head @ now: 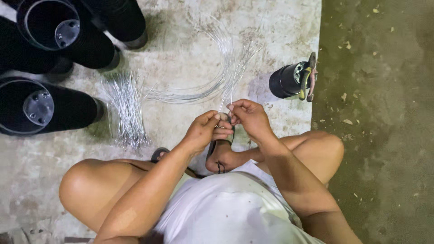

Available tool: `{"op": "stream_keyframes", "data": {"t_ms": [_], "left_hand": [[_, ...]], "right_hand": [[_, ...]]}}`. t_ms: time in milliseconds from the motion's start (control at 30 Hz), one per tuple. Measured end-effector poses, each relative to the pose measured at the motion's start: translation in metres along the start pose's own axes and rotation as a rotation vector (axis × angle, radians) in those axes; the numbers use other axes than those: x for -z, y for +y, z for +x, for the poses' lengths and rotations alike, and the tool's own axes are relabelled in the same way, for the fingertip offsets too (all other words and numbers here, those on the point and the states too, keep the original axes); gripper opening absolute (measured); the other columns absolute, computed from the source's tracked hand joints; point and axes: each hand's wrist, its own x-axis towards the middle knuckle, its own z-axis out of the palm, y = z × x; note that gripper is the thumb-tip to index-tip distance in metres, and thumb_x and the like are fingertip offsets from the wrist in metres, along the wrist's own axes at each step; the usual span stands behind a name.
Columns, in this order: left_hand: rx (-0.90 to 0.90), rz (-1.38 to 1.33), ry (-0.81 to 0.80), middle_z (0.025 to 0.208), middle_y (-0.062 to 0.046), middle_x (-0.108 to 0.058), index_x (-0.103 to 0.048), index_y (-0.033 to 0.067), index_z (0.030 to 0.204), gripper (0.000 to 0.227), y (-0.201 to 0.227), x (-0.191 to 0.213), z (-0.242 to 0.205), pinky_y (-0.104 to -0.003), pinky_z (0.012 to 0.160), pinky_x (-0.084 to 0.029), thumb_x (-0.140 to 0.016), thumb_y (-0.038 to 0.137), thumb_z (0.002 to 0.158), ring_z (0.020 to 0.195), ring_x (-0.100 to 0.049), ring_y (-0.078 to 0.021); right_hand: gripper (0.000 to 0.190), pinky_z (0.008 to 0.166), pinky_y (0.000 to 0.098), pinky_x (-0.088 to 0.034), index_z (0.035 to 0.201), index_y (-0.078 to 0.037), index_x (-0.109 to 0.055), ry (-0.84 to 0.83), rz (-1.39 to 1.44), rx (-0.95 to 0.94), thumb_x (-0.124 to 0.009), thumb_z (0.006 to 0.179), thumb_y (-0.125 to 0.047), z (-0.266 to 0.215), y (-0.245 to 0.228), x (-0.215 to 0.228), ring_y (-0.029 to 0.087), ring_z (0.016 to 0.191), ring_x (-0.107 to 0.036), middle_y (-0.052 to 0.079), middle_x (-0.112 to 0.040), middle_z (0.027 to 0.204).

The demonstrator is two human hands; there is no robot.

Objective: The person sits on the floor and repeatedly picks up thin metal wires, bends them, and cuts them into shorter pieces using a knife. The cut pieces are placed in a pile on the floor.

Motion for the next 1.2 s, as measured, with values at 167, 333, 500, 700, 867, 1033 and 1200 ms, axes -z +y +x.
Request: {"op": "stream_keyframes", "data": {"t_ms": [167,333,500,700,867,1033,1200], "left_hand": [[0.035,-0.057,-0.03,0.104,-0.013,-0.071,-0.06,0.003,0.117,0.029,0.002,0.003,0.0,-0.036,0.082,-0.062,-0.043,0.025,0.109,0.096,-0.074,-0.0255],[0.039,-0.108,-0.039,0.106,-0.013,-0.071,-0.061,0.0022,0.118,0.032,0.007,0.003,-0.002,-0.037,0.084,-0.061,-0.044,0.027,0.109,0.1,-0.073,-0.0263],[0.077,-0.147,-0.012,0.104,-0.013,-0.07,-0.061,0.0014,0.117,0.031,0.007,0.004,-0.001,-0.037,0.086,-0.063,-0.044,0.026,0.108,0.099,-0.074,-0.025],[0.046,-0.188,-0.049,0.096,-0.009,-0.069,-0.065,0.0014,0.111,0.03,0.002,0.007,0.002,-0.036,0.085,-0.061,-0.048,0.026,0.111,0.09,-0.069,-0.0206],[0.042,-0.205,-0.068,0.094,-0.008,-0.071,-0.065,0.0023,0.104,0.029,0.002,0.01,0.004,-0.035,0.085,-0.061,-0.048,0.026,0.109,0.091,-0.071,-0.0184],[0.035,-0.231,-0.071,0.091,-0.006,-0.069,-0.068,0.0023,0.106,0.03,0.002,0.013,0.005,-0.034,0.083,-0.061,-0.049,0.026,0.109,0.083,-0.067,-0.0138],[0.041,-0.26,-0.016,0.088,-0.001,-0.067,-0.069,0.0039,0.111,0.025,0.002,0.016,0.009,-0.03,0.075,-0.058,-0.054,0.024,0.108,0.072,-0.058,-0.0069]], "right_hand": [[0.008,0.058,0.0248,-0.048,0.096,0.0,-0.073,-0.055,-0.011,0.0,-0.072,0.094,-0.007,0.005,0.006,-0.008,0.009,0.063,-0.058,0.003,-0.069,0.077],[0.011,0.058,0.0232,-0.047,0.098,0.001,-0.075,-0.071,-0.072,-0.029,-0.074,0.094,-0.009,0.004,0.002,-0.012,0.007,0.065,-0.057,0.002,-0.069,0.078],[0.012,0.056,0.0232,-0.048,0.099,0.001,-0.077,-0.067,-0.068,-0.054,-0.074,0.092,-0.009,0.0,-0.004,-0.013,0.008,0.064,-0.058,0.003,-0.07,0.076],[0.012,0.056,0.0224,-0.046,0.098,0.002,-0.077,-0.084,-0.139,-0.07,-0.074,0.094,-0.009,0.0,-0.011,-0.017,0.007,0.061,-0.056,0.003,-0.07,0.075],[0.012,0.056,0.0218,-0.046,0.098,0.001,-0.076,-0.108,-0.195,-0.058,-0.073,0.094,-0.011,0.005,-0.014,-0.017,0.006,0.061,-0.056,0.001,-0.07,0.077],[0.013,0.056,0.0219,-0.046,0.096,0.001,-0.076,-0.146,-0.218,-0.076,-0.074,0.095,-0.011,0.015,-0.013,-0.016,0.006,0.06,-0.056,0.002,-0.07,0.077],[0.011,0.056,0.0212,-0.047,0.097,-0.002,-0.076,-0.162,-0.185,-0.161,-0.072,0.093,-0.011,0.029,-0.012,-0.016,0.006,0.059,-0.057,0.001,-0.071,0.079]]}}
